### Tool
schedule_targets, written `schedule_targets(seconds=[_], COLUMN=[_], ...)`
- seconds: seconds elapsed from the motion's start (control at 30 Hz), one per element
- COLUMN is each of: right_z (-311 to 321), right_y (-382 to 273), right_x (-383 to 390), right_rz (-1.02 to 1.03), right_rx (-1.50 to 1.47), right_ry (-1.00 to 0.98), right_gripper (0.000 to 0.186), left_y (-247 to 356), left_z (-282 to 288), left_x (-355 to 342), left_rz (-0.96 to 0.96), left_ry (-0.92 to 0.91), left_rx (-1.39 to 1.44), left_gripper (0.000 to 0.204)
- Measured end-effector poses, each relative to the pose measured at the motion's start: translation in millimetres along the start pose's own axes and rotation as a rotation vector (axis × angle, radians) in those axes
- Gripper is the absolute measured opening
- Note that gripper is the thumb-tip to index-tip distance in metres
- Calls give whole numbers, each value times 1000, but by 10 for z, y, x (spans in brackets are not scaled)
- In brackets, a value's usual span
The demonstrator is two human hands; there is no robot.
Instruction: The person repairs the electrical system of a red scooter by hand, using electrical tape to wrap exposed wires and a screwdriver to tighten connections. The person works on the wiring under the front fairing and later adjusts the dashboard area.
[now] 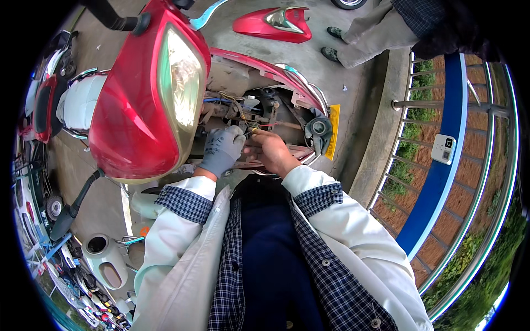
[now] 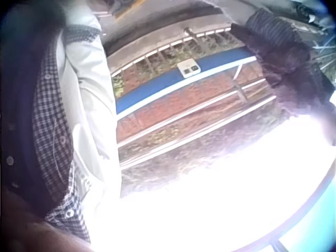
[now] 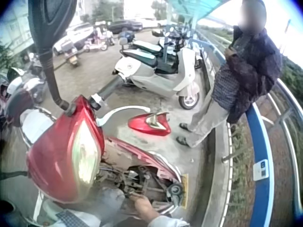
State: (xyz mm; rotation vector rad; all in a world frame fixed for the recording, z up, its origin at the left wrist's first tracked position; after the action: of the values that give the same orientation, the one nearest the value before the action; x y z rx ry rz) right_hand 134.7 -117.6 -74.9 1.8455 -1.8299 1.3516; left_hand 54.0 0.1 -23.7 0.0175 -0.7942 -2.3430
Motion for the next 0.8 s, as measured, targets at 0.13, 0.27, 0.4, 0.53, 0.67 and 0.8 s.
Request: schedule_targets(seconds=[0.13, 0.27, 0.4, 0.53, 0.67, 0.8], right_z=[15, 29, 49, 43, 64, 119], right_y=[59, 8, -26, -114, -186, -101], right_x=[-25, 5, 16, 66, 48, 76], right_rz=[14, 20, 85, 88, 133, 71], right_rx=[-30, 64, 156, 153, 138, 119], right_ry=[-10, 6, -4, 66, 59, 8], right_gripper=[13, 10, 12, 13, 13, 14], left_y=[-396, -506, -462, -139, -127, -421], left_z=[-264, -322, -274, -33, -83, -342], left_x=[-53, -82, -83, -65, -69, -63], left_rz=[238, 388, 322, -84, -106, 307], left_ry=[-192, -327, -368, -88, 16, -231], left_rx=[390, 729, 704, 214, 119, 796], left_gripper=[16, 15, 11, 7, 6, 12])
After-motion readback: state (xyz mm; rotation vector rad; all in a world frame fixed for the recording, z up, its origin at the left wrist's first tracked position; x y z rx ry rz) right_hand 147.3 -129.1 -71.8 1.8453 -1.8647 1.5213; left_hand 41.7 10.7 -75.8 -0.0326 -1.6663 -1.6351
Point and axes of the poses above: each hand's wrist, its own x-axis away from the middle knuckle, its own z-axis out of the back of the hand, y = z × x, the point moved 5 cm from there along -x, towards the middle knuckle, and after that the axes turned 5 degrees about z, right-handed, at the moved point
